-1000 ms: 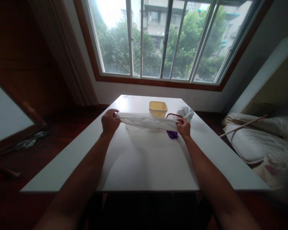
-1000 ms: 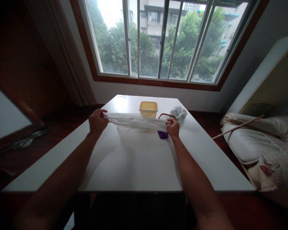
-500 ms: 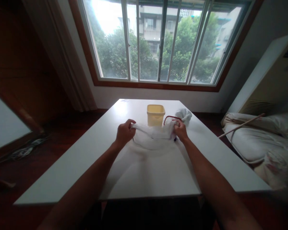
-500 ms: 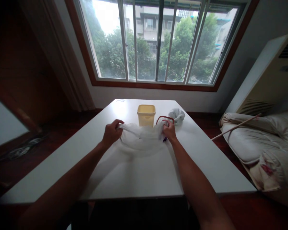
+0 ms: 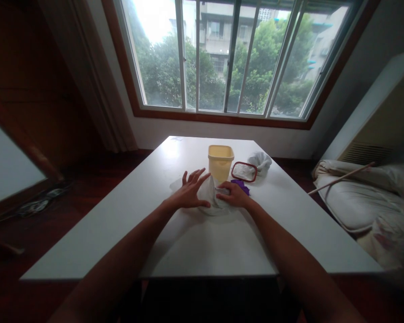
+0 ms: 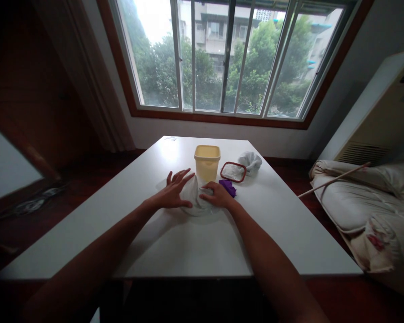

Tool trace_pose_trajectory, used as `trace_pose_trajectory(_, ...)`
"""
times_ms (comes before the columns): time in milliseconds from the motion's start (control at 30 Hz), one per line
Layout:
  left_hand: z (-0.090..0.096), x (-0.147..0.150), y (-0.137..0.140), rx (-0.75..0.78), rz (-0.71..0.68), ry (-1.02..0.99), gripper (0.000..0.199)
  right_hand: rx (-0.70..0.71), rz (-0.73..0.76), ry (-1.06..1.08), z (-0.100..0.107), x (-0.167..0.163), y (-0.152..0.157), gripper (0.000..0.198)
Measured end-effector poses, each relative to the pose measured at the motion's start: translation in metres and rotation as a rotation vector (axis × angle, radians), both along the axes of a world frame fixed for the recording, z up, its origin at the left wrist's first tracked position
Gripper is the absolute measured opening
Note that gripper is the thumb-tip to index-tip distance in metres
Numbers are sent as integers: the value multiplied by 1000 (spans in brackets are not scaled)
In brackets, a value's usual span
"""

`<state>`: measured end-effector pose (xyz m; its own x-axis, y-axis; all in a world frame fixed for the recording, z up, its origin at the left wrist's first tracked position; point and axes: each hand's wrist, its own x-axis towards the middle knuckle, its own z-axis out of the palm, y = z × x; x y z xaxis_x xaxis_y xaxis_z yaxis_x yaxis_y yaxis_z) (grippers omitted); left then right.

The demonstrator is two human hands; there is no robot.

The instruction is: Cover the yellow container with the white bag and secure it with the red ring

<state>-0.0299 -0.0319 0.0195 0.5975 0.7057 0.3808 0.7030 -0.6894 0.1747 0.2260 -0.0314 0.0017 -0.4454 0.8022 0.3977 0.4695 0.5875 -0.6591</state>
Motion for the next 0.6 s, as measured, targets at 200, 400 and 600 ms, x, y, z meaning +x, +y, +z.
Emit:
trace_pose_trajectory(200, -5, -24, 19, -120, 196, -28, 99, 45, -141, -30, 5, 14, 9, 22)
trace_pose_trajectory(400, -1, -31, 25, -126, 105, -129, 55, 107, -247, 61, 17, 22, 6, 32)
trace_pose_trajectory(600, -5, -14, 15, -100, -79, -27, 52, -3, 85, -59, 12, 12, -4, 64)
